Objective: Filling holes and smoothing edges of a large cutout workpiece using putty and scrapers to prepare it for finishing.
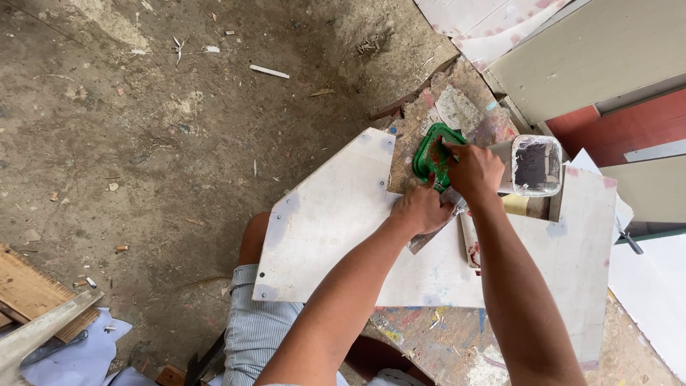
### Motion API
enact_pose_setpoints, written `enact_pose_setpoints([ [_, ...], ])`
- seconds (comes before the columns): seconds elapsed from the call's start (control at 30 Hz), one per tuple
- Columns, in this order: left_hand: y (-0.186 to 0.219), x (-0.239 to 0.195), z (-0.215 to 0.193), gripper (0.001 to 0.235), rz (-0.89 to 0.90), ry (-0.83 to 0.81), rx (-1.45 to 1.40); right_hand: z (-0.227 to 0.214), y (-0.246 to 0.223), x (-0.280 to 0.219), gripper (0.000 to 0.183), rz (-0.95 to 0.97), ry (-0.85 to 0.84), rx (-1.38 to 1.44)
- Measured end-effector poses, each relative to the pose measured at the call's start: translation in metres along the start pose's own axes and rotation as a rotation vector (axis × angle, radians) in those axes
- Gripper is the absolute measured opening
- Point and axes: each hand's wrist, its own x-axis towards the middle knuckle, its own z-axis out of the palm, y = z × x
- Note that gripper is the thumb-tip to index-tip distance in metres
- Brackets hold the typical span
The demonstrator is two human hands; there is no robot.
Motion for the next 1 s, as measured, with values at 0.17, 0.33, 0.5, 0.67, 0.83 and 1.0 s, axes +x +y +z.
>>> enact_pose_setpoints([
  [0.17, 0.007, -0.005, -0.013, 0.060, -0.052, -0.030, -0.017, 0.003, -0.003, -0.003, 0.027, -0.027, 0.018, 0.003],
  [0.33, 0.009, -0.009, -0.012, 0.067, -0.037, -0.047, -0.011, -0.004, 0.012, 0.003, 0.026, 0.014, 0.051, 0.044],
  [0.5, 0.005, -0.004, -0.008, 0.068, -0.036, -0.042, 0.010, 0.005, 0.016, 0.013, 0.028, 0.003, 0.070, 0.054],
  [0.67, 0.001, 0.000, -0.003, 0.062, -0.017, -0.011, 0.012, 0.013, 0.010, 0.010, 0.029, 0.001, 0.077, -0.003],
  [0.83, -0.006, 0.000, 0.010, 0.059, -0.018, -0.010, -0.015, 0.010, 0.007, -0.001, 0.031, -0.071, 0.088, 0.044],
  [1.0, 0.001, -0.002, 0.000, 0.058, -0.021, 0.005, -0.015, 0.008, 0.005, -0.007, 0.030, -0.094, 0.098, 0.055],
])
